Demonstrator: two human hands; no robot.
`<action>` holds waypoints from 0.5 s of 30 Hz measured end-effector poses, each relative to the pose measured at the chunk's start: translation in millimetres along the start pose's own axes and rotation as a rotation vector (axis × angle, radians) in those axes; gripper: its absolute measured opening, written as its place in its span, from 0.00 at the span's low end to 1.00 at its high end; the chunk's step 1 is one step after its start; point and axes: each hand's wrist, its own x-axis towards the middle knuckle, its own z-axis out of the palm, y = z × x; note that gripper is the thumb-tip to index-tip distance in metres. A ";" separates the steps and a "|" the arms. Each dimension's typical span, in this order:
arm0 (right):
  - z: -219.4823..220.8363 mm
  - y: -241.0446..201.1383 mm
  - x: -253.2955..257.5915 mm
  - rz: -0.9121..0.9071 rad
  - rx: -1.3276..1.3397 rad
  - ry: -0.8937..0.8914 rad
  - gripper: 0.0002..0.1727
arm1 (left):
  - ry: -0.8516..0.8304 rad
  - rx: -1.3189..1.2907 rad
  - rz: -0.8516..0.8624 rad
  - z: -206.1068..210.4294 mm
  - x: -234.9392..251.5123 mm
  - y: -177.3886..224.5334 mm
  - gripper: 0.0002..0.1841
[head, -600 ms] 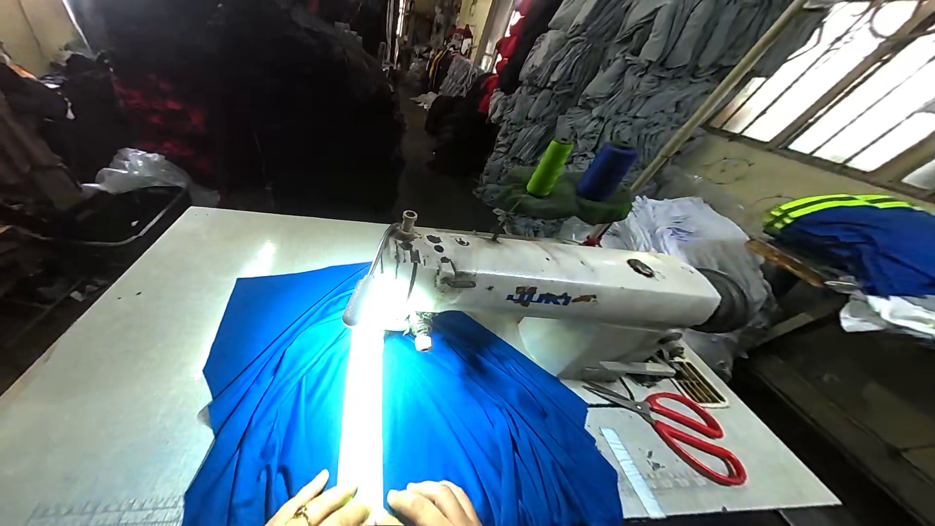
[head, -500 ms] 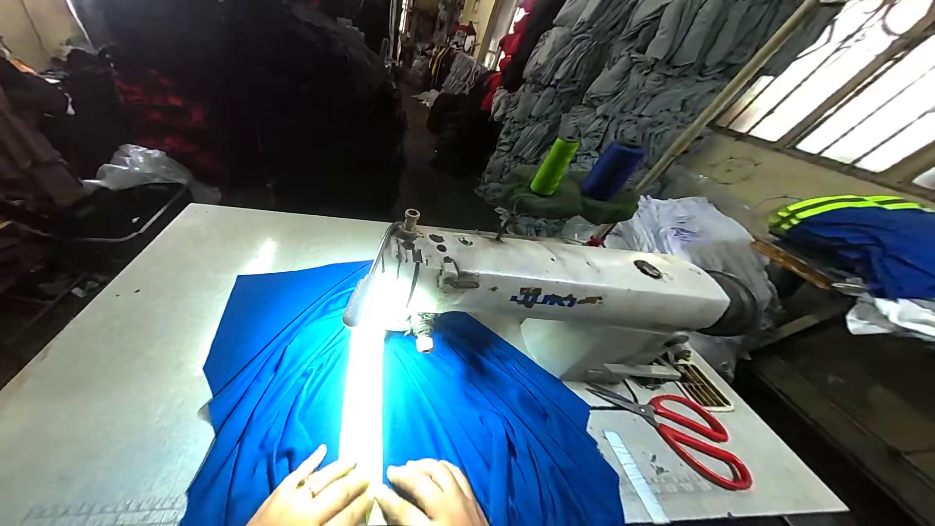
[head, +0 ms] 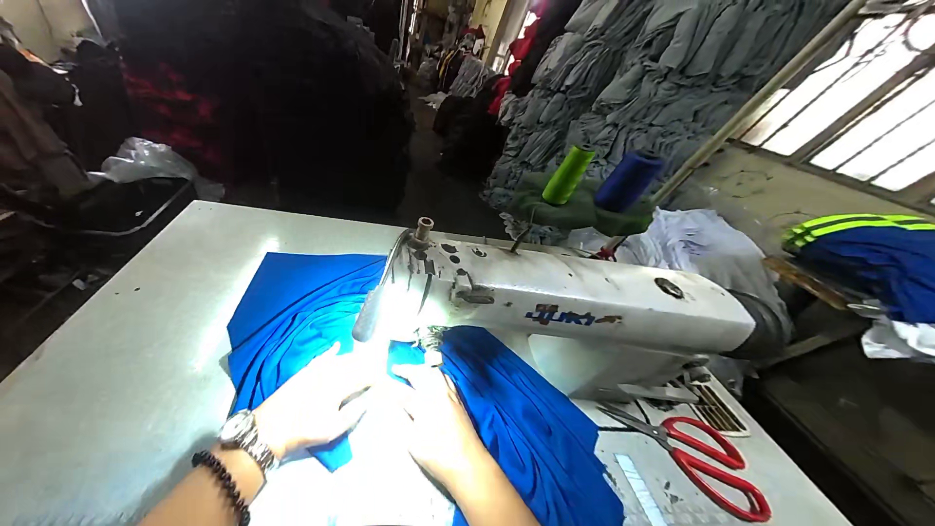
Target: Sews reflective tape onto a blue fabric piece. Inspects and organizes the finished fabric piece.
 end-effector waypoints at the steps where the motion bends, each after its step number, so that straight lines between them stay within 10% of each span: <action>1: 0.0 1.9 3.6 0.014 -0.005 -0.015 0.21 | -0.024 -0.005 -0.025 -5.0 6.6 -2.8 0.27; 7: -31.6 16.6 -36.7 -0.110 0.014 0.479 0.17 | 0.044 0.001 -0.060 -9.7 29.9 -16.9 0.25; 12: -179.0 112.6 -71.9 0.087 -0.247 0.929 0.17 | 0.075 0.030 -0.042 -6.9 29.0 -16.1 0.25; 15: -257.1 187.8 -55.7 0.393 -0.236 0.835 0.26 | 0.043 0.039 -0.061 -8.0 29.3 -13.5 0.25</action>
